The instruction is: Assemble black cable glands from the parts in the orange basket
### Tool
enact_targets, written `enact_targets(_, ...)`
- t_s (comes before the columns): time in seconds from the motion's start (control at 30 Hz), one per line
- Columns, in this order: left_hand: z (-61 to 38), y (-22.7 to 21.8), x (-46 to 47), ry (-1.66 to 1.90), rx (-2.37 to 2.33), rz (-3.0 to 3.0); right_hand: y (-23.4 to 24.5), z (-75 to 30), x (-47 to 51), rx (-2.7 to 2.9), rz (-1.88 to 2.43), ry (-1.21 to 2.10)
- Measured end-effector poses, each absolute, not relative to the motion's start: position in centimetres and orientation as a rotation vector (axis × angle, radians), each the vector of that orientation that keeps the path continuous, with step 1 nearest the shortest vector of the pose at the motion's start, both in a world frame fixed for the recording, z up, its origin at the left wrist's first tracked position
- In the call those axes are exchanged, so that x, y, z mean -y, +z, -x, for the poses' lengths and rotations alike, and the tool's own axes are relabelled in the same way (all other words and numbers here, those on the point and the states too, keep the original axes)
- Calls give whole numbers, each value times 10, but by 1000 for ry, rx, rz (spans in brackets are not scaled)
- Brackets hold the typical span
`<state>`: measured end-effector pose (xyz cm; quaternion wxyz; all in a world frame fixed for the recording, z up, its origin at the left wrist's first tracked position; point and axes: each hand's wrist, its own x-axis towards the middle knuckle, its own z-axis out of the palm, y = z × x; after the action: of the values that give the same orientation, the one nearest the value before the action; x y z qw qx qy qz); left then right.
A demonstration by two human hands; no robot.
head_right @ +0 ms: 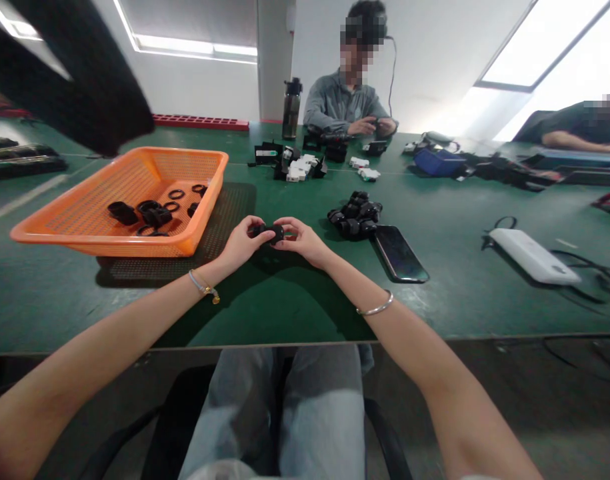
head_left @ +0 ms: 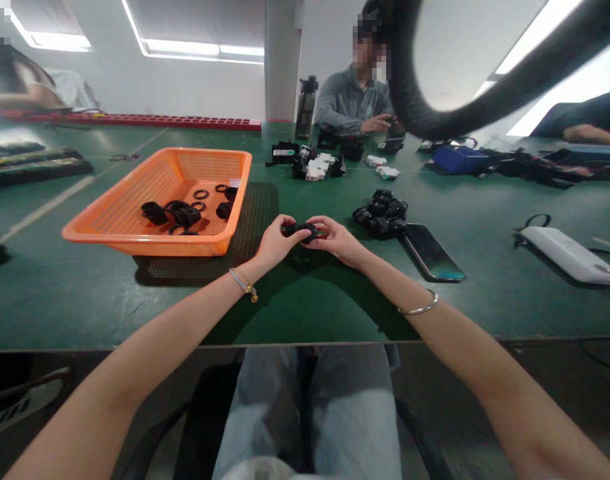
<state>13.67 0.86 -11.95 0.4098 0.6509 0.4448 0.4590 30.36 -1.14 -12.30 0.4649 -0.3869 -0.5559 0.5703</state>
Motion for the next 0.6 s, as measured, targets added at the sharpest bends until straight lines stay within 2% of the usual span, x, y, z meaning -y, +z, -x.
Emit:
enact_targets(0.27,-136,-124,-11,1079,-760,-1394,-124,-307,8,1326,987,1310)
enact_targets(0.6,-127,-119,-15,1085,-814,-1582,-122,-307,3,1321,1121,1286)
